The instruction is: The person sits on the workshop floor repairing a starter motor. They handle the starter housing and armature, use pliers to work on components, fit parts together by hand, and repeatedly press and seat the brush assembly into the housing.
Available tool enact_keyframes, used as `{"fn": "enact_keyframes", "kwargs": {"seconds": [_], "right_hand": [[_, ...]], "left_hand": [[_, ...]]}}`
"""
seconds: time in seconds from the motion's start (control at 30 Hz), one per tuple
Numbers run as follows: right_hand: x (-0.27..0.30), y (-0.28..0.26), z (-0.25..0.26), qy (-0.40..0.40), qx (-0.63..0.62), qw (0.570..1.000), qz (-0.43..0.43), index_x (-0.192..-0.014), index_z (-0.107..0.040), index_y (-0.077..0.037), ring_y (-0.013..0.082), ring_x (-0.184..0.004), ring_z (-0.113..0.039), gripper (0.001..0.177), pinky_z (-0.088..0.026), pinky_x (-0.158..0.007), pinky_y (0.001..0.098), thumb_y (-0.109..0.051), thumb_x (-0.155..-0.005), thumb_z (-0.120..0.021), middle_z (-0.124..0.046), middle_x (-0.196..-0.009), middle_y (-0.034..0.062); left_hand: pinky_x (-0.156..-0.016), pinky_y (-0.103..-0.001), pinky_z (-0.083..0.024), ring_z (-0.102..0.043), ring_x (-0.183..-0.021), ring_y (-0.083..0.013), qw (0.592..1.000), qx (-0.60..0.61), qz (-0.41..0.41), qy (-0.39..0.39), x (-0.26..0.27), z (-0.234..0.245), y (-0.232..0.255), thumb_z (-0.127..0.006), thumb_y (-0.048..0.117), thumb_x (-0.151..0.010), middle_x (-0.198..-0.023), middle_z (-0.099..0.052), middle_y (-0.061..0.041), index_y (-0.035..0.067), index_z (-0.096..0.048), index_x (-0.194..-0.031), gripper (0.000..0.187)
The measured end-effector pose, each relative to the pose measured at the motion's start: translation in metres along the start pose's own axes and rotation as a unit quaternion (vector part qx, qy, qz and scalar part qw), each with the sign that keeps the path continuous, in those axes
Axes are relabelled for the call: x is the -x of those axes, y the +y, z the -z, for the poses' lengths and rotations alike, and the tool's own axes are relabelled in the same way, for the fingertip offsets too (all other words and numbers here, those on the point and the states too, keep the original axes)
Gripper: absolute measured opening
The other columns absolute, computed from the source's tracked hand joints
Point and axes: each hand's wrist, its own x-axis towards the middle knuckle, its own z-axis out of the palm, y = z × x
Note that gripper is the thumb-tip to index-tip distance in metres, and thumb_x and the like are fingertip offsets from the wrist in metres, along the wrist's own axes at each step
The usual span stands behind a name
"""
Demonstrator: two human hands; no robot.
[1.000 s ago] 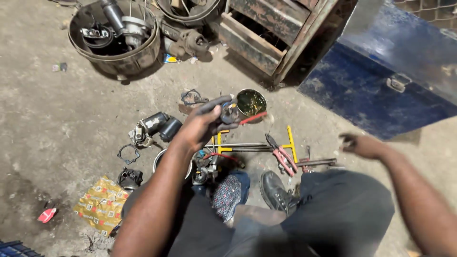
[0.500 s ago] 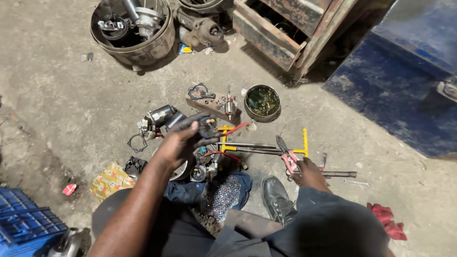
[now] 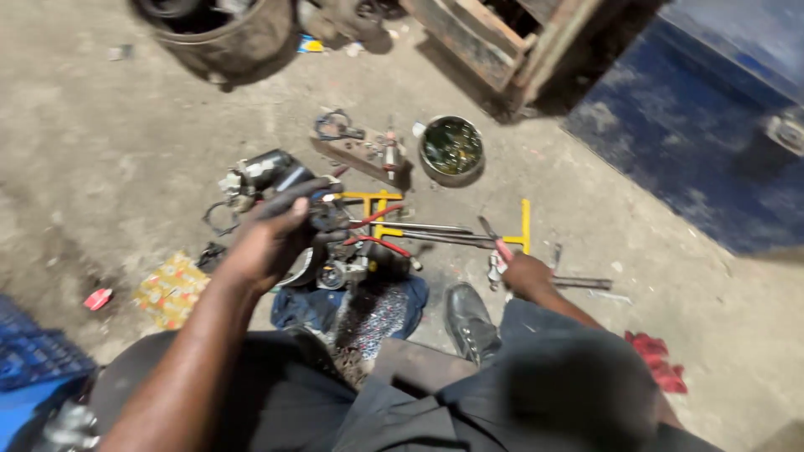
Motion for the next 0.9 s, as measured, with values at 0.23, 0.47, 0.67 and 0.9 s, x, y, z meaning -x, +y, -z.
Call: {"fn": "enact_keyframes", "kwargs": {"seconds": [0.23,0.47,0.67,0.9], "right_hand": [[0.044,0.040,0.101,-0.060,-0.461,0.880,0.100,-0.085,-0.073,0.004,0.0205,-0.054,-0.066,0.021,-0.050,-0.046,0.0363,-0.004,-0.066,-0.073,-0.072,-0.073,0.0148],[0.230,-0.048,0.278,-0.010,-0.225,0.962,0.158,-0.125,-0.073,-0.009,0.0234,-0.090,-0.069,0.041,-0.054,-0.082,0.0368,-0.010,-0.085,-0.066,-0.076,-0.102,0.0093],[0.276,-0.117,0.269,0.063,-0.077,0.941,0.323,-0.136,-0.061,-0.007,0.0316,-0.130,-0.053,0.066,-0.038,-0.112,0.0411,0.001,-0.070,-0.061,-0.058,-0.140,0.0154],[0.272,-0.147,0.256,0.208,0.022,0.911,0.356,-0.129,-0.061,-0.003,0.0387,-0.131,-0.049,0.060,-0.039,-0.111,0.0473,0.003,-0.070,-0.059,-0.054,-0.138,0.0202]], "left_hand": [[-0.093,-0.047,-0.056,-0.070,-0.111,-0.0307,0.998,0.025,-0.049,-0.044,0.009,-0.021,0.002,-0.056,0.020,-0.099,-0.137,-0.066,-0.014,0.003,-0.054,-0.144,0.048],[-0.094,-0.046,-0.057,-0.069,-0.107,-0.0258,0.997,-0.007,-0.050,-0.064,0.009,-0.035,0.020,-0.055,0.021,-0.101,-0.133,-0.066,-0.011,0.004,-0.056,-0.145,0.047],[-0.101,-0.044,-0.055,-0.068,-0.114,-0.0263,0.989,0.048,-0.083,-0.111,-0.007,-0.028,0.015,-0.058,0.022,-0.101,-0.132,-0.067,-0.014,0.004,-0.057,-0.143,0.046],[-0.112,-0.034,-0.046,-0.060,-0.127,-0.0188,0.984,-0.045,-0.122,-0.120,-0.005,-0.024,0.015,-0.063,0.021,-0.099,-0.138,-0.066,-0.009,0.006,-0.061,-0.142,0.045]]}}
